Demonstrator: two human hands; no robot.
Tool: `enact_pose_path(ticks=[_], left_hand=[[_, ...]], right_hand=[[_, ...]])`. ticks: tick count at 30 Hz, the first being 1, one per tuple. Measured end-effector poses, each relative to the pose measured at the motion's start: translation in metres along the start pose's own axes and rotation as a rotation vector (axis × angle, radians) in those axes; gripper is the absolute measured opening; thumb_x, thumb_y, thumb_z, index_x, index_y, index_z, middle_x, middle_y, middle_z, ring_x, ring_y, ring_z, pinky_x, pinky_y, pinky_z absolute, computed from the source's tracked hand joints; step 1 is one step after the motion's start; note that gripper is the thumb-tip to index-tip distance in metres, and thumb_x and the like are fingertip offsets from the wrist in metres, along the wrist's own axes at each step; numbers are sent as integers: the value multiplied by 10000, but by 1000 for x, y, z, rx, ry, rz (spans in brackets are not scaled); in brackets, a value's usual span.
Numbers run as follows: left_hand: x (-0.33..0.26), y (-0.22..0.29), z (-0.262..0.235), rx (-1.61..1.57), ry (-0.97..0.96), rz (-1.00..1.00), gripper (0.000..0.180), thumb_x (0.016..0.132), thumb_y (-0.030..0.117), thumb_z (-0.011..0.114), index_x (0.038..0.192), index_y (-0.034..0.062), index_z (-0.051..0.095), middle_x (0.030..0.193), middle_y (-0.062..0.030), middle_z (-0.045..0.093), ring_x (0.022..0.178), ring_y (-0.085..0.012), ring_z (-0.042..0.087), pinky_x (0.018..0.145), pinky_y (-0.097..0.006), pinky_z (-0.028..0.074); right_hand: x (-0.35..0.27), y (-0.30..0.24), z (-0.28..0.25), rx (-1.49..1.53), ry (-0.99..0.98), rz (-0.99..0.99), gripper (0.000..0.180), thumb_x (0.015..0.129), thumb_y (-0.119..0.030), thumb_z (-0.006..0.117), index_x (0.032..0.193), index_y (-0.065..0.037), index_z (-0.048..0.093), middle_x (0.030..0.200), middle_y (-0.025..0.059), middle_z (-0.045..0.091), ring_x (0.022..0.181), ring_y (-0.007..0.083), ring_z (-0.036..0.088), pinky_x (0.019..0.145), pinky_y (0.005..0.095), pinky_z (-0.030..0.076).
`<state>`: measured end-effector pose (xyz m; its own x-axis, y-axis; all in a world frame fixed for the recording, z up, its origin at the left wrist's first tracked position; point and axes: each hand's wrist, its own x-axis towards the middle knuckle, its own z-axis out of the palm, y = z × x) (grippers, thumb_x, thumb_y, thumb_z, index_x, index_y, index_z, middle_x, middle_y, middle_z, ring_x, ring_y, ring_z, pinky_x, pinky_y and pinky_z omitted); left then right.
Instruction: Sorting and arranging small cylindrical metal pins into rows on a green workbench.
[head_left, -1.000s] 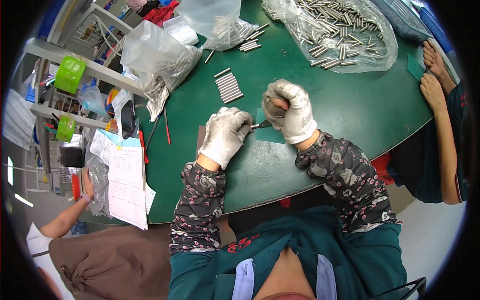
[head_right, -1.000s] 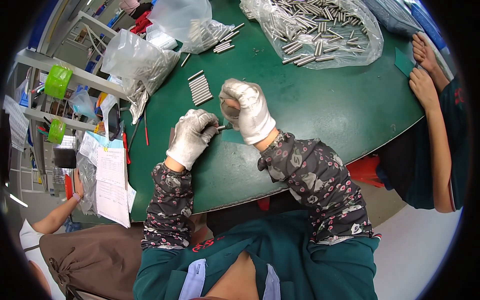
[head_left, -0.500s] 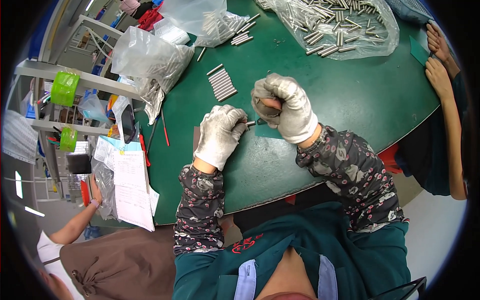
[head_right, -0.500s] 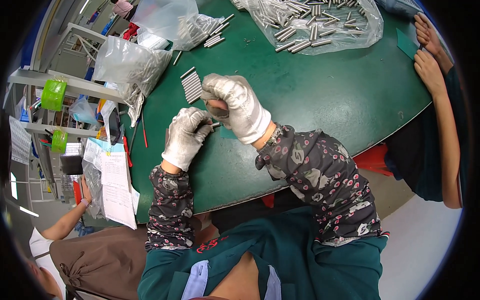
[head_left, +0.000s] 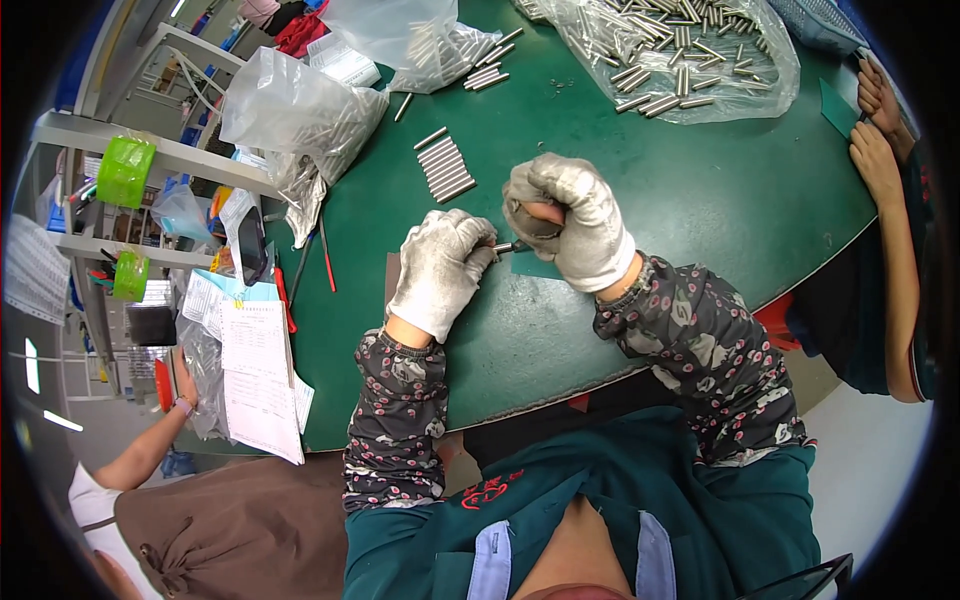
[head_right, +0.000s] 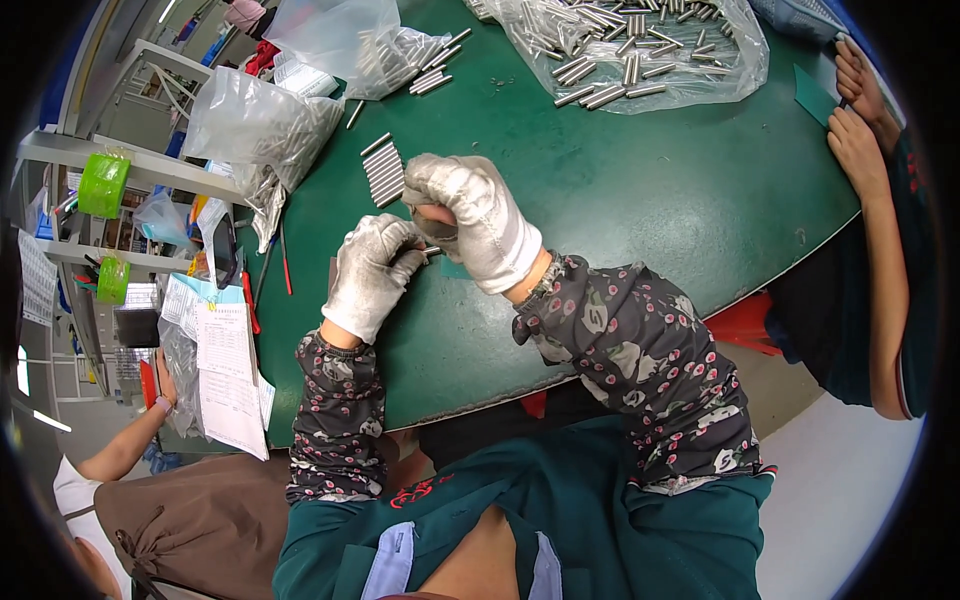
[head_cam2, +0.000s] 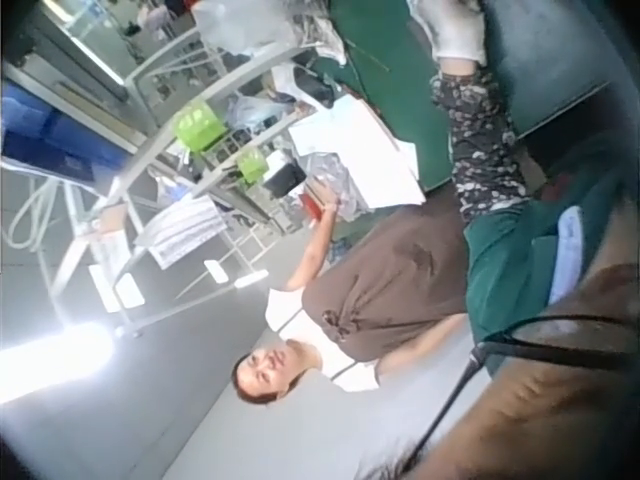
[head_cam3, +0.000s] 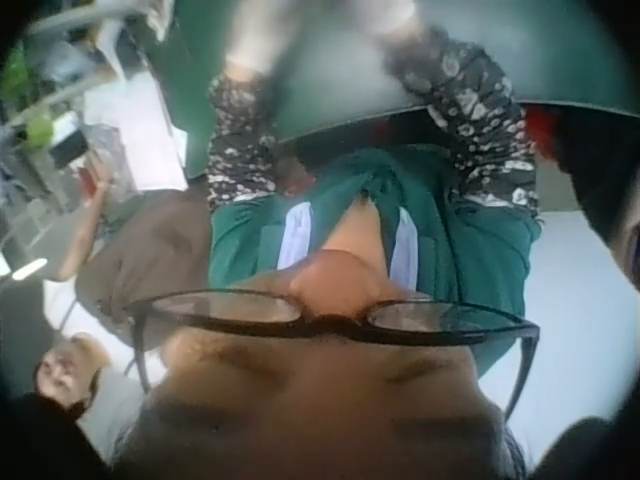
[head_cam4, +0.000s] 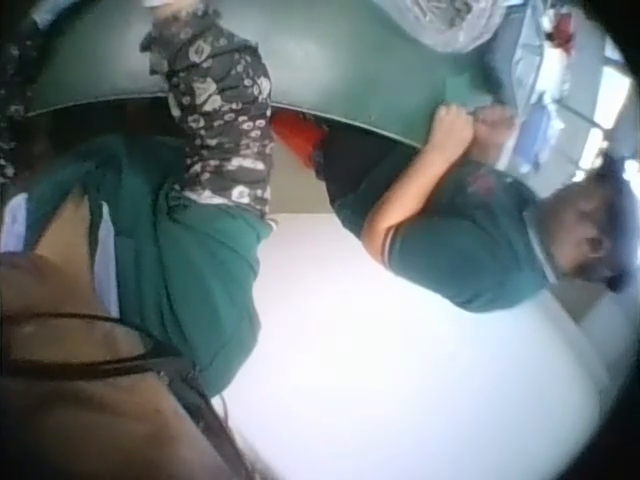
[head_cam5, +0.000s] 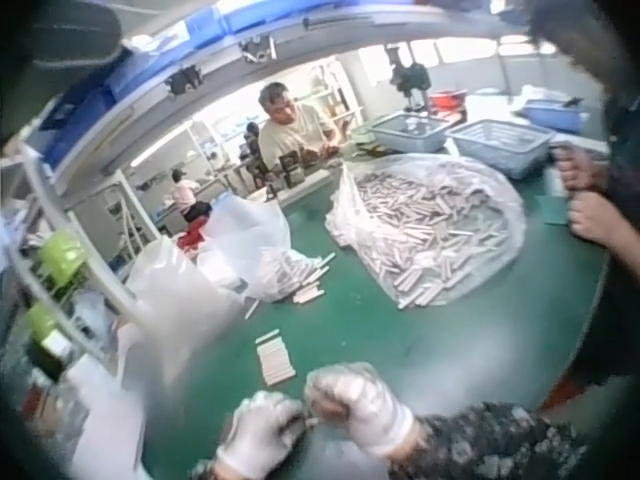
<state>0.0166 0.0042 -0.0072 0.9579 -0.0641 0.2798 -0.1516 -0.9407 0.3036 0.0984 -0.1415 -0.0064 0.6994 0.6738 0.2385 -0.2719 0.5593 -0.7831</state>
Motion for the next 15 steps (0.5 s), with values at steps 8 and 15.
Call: enact_pose_path(ticks=[8,15], left_hand=[[-1,-2,1,-9,-17,-40,131,660,93,642,782,110,596,758,-29,567,781,-245,530,691,-362,419],[0,-2,1,36,-43,-36,136,668,112,643,795,118,595,767,-25,561,796,-244,525,698,-364,412]], right_hand=[[0,-1,2,30,1,-7,404,806,-382,445,540,-115,300,493,-16,255,419,85,258,357,231,173],[0,-2,10,-71,22,-33,418,812,-384,438,531,-108,299,489,-14,263,420,87,267,358,229,182]])
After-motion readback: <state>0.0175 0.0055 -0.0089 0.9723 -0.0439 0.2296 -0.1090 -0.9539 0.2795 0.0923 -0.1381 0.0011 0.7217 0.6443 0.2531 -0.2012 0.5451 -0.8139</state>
